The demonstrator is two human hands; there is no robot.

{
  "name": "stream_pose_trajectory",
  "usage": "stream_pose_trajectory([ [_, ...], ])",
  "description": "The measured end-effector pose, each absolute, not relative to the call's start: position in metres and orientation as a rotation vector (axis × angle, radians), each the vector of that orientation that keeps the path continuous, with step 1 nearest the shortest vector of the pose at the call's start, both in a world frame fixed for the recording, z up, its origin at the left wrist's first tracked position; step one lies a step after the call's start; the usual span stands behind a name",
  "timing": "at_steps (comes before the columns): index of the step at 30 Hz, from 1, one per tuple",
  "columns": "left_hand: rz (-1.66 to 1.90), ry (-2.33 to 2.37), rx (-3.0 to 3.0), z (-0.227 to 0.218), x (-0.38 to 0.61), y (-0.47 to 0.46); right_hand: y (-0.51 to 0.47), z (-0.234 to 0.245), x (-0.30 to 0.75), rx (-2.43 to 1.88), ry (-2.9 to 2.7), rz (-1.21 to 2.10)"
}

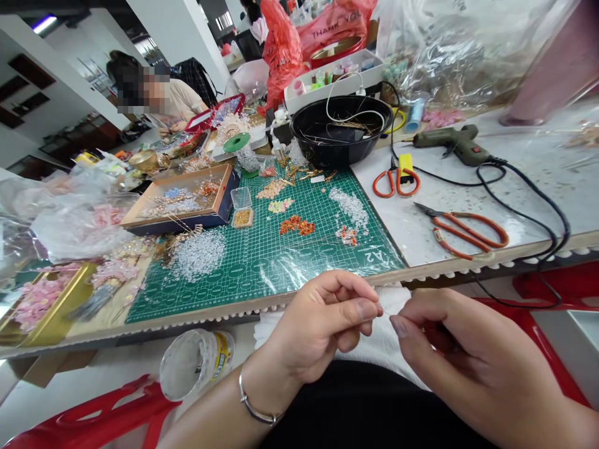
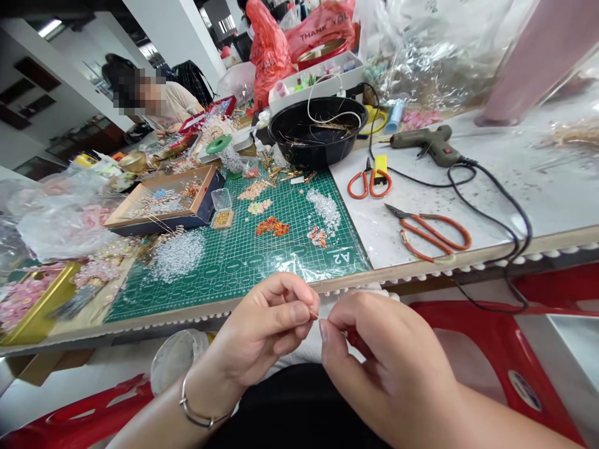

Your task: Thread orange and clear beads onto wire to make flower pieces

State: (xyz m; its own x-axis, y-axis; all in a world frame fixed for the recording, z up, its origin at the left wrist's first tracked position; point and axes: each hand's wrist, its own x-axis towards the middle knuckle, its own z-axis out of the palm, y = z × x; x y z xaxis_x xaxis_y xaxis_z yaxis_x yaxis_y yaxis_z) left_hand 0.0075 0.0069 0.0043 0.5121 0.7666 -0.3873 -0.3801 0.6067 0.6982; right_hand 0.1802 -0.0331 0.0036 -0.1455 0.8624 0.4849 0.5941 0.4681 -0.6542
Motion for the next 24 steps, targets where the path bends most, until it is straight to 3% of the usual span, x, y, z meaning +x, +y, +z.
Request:
stream_pose_trajectory([
  [24, 0.855, 0.831, 0.868, 0.0050, 0.0048, 0.0104, -0.0250, -0.0018, 0.1815, -1.226, -1.814, 0.560],
])
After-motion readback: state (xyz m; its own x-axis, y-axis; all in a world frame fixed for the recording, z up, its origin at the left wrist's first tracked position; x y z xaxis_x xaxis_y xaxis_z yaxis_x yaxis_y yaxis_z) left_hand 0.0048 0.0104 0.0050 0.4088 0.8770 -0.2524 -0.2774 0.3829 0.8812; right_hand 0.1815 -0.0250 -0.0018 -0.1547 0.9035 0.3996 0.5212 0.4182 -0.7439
